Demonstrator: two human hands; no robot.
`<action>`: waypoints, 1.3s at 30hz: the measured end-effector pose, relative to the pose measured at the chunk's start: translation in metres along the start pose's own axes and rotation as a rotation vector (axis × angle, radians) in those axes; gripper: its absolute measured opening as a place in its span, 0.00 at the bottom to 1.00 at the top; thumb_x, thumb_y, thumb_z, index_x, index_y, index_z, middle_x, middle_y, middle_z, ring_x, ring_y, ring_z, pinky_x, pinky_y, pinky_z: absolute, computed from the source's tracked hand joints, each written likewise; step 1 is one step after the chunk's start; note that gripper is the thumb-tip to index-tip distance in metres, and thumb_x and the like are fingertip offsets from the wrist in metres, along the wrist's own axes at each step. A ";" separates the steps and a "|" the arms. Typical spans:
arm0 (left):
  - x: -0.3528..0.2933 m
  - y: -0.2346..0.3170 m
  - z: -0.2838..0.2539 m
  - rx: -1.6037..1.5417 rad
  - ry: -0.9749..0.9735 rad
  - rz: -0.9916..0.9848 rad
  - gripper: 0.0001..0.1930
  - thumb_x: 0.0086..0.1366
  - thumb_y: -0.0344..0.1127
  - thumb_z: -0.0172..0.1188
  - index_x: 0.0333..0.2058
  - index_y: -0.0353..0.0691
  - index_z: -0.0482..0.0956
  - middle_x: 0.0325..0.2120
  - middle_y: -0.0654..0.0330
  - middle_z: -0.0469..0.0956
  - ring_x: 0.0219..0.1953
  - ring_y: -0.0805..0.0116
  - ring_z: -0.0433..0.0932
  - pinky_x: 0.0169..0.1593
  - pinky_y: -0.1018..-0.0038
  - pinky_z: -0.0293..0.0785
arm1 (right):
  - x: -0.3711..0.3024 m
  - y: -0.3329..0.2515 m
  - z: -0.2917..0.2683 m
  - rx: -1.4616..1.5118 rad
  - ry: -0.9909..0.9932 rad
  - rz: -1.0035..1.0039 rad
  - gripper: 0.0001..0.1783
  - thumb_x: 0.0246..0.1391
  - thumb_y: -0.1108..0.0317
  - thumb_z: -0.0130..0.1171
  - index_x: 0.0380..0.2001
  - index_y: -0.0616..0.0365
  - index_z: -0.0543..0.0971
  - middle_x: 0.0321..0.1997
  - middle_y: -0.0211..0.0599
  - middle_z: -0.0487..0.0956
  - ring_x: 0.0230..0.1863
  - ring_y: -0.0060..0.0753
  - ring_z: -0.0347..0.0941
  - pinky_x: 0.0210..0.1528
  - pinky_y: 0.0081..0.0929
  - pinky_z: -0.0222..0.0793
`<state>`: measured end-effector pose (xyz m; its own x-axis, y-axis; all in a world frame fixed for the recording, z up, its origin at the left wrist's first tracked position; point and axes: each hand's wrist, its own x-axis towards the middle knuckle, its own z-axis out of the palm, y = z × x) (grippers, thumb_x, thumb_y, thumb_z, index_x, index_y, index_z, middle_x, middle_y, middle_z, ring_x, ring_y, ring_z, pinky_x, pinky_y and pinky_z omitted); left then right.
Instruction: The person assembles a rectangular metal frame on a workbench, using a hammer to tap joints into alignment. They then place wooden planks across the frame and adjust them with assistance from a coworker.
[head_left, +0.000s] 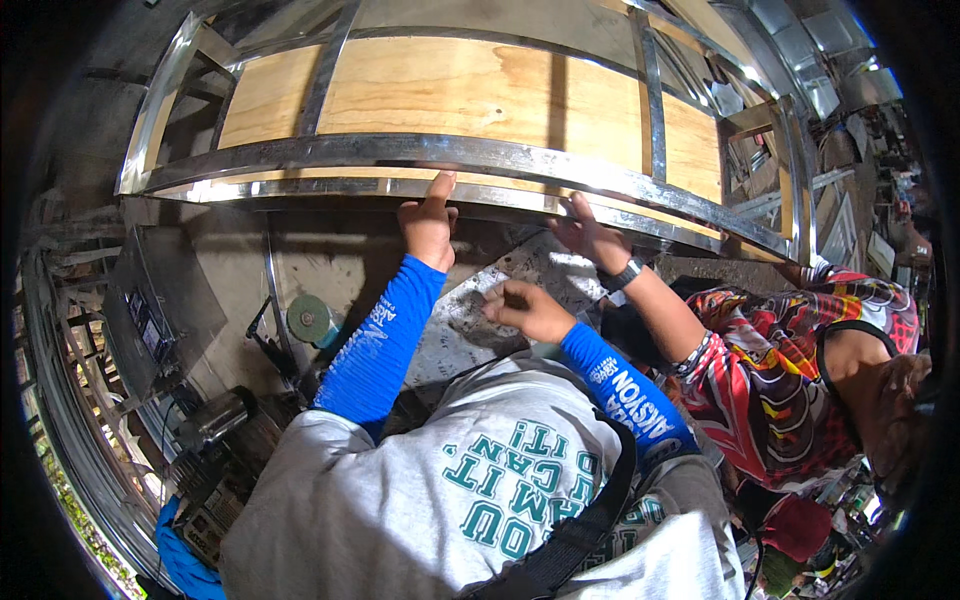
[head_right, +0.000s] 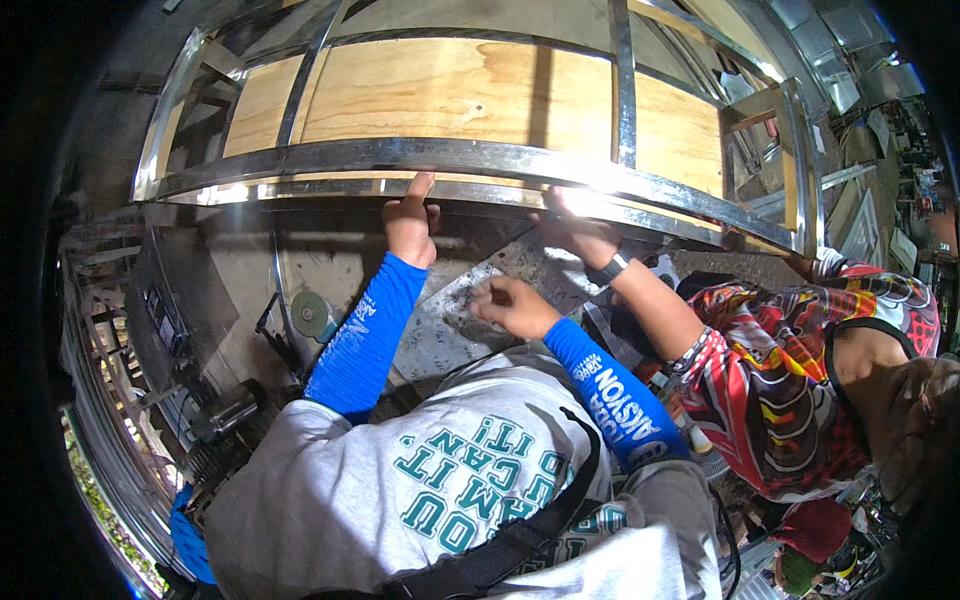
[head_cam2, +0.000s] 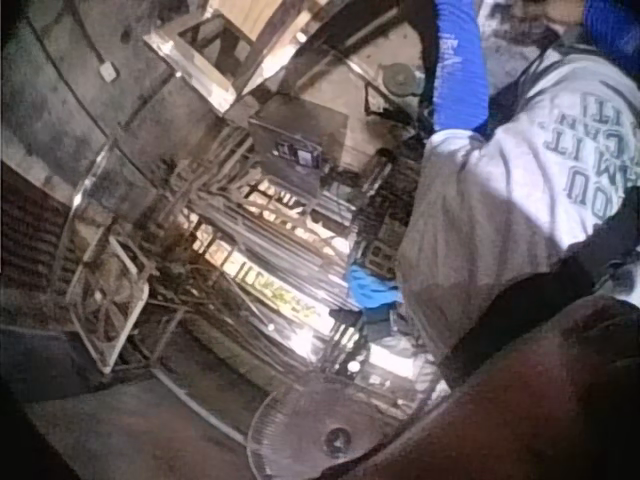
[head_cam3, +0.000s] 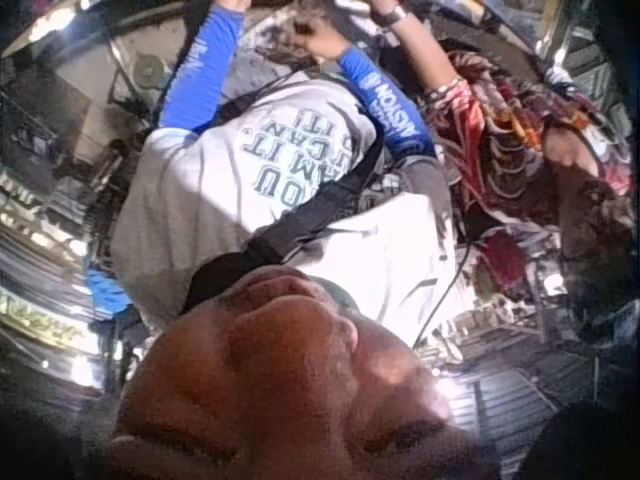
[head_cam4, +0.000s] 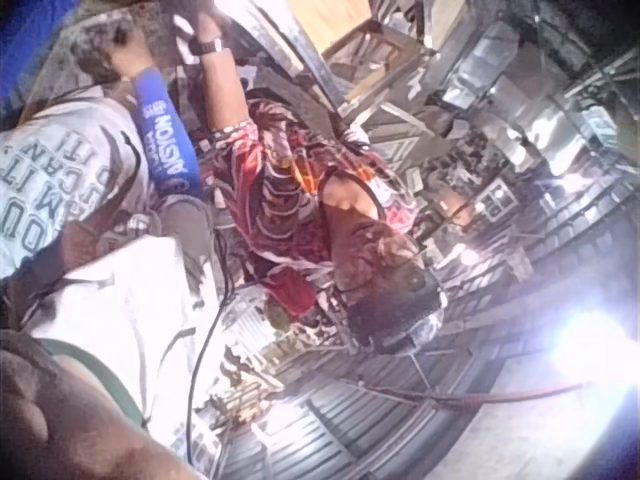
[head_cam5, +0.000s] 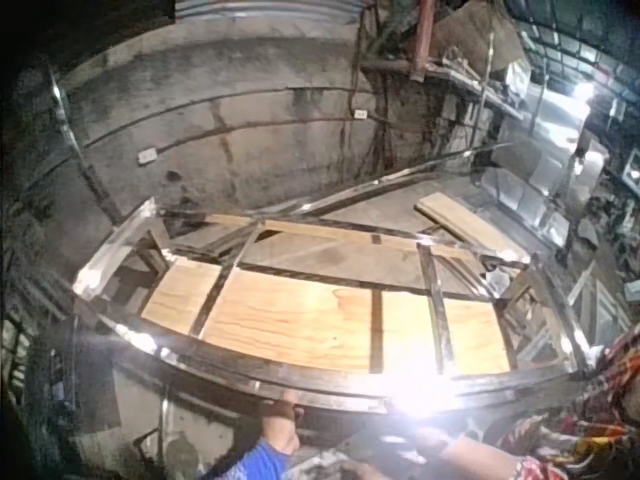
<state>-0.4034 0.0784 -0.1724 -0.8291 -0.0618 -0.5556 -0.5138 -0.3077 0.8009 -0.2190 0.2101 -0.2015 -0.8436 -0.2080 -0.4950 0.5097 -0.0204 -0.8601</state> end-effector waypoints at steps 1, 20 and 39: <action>0.001 0.000 -0.004 0.000 -0.006 0.001 0.13 0.58 0.45 0.72 0.31 0.40 0.85 0.28 0.67 0.82 0.17 0.77 0.72 0.21 0.78 0.63 | -0.012 0.000 -0.007 -0.350 -0.005 0.046 0.21 0.61 0.60 0.64 0.50 0.67 0.79 0.49 0.46 0.84 0.51 0.40 0.81 0.53 0.34 0.75; 0.005 -0.002 -0.003 0.068 -0.002 0.032 0.15 0.58 0.52 0.73 0.31 0.48 0.82 0.14 0.68 0.72 0.12 0.77 0.66 0.17 0.75 0.57 | -0.106 0.143 -0.049 -0.556 0.311 0.159 0.25 0.60 0.52 0.63 0.51 0.62 0.79 0.46 0.49 0.84 0.44 0.42 0.82 0.50 0.32 0.74; 0.031 -0.009 -0.003 0.095 -0.044 0.044 0.20 0.58 0.57 0.71 0.23 0.54 0.73 0.15 0.72 0.66 0.16 0.74 0.64 0.20 0.70 0.58 | -0.088 -0.245 -0.111 -1.697 0.436 -0.164 0.28 0.64 0.58 0.49 0.68 0.43 0.67 0.69 0.35 0.71 0.67 0.40 0.68 0.61 0.37 0.72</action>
<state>-0.4241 0.0761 -0.1976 -0.8592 -0.0313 -0.5107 -0.4933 -0.2145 0.8430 -0.2884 0.3421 0.0394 -0.9878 -0.0495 -0.1473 -0.0609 0.9954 0.0742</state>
